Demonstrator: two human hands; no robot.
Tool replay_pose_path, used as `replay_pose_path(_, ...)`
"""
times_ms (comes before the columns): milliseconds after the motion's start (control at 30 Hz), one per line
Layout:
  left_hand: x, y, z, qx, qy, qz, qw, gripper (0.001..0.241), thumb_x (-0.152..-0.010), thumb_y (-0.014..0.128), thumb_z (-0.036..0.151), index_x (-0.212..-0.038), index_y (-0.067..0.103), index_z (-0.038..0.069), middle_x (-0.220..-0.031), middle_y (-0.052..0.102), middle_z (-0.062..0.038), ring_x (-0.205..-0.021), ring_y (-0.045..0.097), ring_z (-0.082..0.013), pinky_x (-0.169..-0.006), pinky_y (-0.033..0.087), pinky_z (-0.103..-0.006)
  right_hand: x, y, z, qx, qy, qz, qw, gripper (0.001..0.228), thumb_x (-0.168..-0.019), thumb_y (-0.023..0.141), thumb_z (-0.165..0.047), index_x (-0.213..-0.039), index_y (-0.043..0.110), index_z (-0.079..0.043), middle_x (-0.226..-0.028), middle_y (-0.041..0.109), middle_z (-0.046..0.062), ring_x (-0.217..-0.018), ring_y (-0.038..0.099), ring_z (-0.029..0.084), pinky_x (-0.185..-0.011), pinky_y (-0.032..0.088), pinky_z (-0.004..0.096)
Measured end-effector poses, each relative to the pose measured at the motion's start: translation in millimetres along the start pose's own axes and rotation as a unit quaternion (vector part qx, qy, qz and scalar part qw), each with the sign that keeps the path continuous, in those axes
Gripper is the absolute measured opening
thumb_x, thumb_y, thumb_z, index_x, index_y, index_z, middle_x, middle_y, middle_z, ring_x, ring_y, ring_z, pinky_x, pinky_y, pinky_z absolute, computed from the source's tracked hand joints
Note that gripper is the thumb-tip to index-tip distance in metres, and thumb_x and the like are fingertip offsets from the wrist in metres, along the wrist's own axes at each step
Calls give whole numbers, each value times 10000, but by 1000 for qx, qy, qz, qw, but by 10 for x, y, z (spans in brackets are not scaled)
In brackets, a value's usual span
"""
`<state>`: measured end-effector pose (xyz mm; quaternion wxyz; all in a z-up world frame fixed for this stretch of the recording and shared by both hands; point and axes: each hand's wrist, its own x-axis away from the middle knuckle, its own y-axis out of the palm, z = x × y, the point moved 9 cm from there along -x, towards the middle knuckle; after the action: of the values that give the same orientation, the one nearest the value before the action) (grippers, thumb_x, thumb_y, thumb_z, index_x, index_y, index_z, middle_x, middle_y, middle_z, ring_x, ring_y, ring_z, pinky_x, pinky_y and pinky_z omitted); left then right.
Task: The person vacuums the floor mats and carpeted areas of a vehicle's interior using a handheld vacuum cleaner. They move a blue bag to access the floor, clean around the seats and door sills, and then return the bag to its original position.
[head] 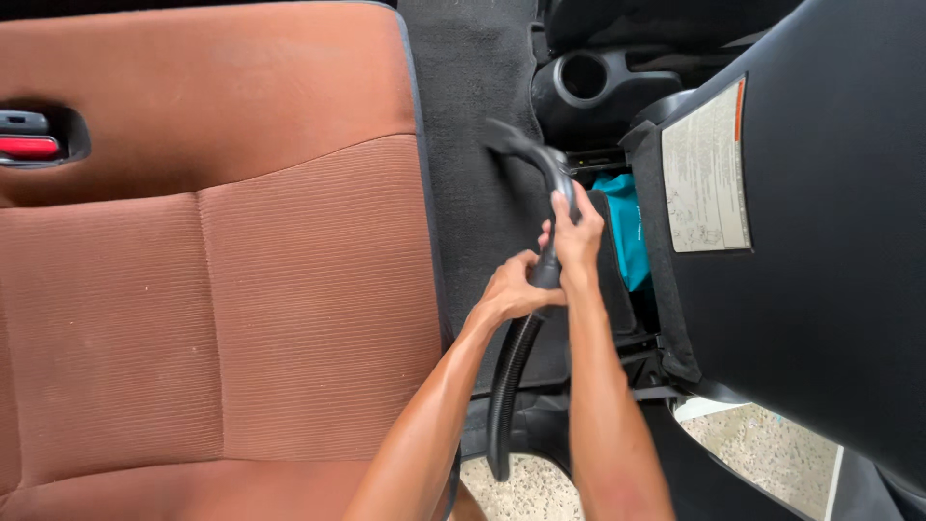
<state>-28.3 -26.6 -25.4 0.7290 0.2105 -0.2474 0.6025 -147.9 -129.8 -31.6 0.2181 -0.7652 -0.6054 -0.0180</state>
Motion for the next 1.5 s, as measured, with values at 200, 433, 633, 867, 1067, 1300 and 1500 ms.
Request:
replay_pose_path(200,122,311,-669,23,-112,26,993,553,-531,853,144,-1043,726,-23,-986,732,-200,-982,711,-373,-761,595,-459,966,259,-400,176,-81,-159,968,597,-927,661,-270,-1487,462,-212,-766,697,237,-532,689,303,-512,544,408)
replay_pose_path(433,808,1019,-727,36,-125,-6,991,637,-561,848,349,-1145,652,186,-1044,704,-95,-1050,686,-302,-842,556,-440,1009,-597,211,33,3,-63,997,460,-962,637,-183,-1413,548,-176,-569,624,193,-365,604,247,-310,495,288)
replay_pose_path(633,1321,687,-915,149,-84,128,977,778,-714,841,286,-1380,507,60,-1162,683,-251,-1081,663,-450,-918,562,-520,1707,-85,-97,184,-61,-139,971,619,-907,656,-329,-1488,473,-220,-852,727,250,-483,686,273,-409,557,340)
replay_pose_path(867,1440,960,-599,-136,-33,27,990,511,-761,715,186,-1229,546,70,-1059,664,-173,-1065,669,-382,-869,565,-510,1446,-1133,776,4,56,120,991,476,-954,645,-265,-1413,542,-192,-635,657,170,-412,631,217,-343,522,276)
replay_pose_path(1067,1224,943,-1007,-72,-69,47,994,625,-688,803,320,-1237,583,119,-1092,683,-151,-1073,664,-346,-856,547,-493,1684,-874,315,99,24,106,989,597,-913,666,-283,-1477,473,-249,-708,696,185,-475,673,239,-392,563,291)
replay_pose_path(1300,1690,1803,-1022,-115,-39,18,992,530,-744,720,447,-1081,549,75,-976,661,-204,-993,673,-447,-797,553,-555,2017,-1758,792,23,37,113,993,516,-948,626,-168,-1451,509,-165,-598,611,169,-418,612,227,-386,518,286)
replay_pose_path(1500,1687,1806,-1536,-320,-21,-34,947,663,-694,678,435,-1284,614,141,-1120,709,-181,-1089,680,-385,-928,553,-527,2571,-2055,1609,-40,131,276,951,503,-970,640,-289,-1454,504,-257,-648,656,190,-452,656,246,-367,525,285)
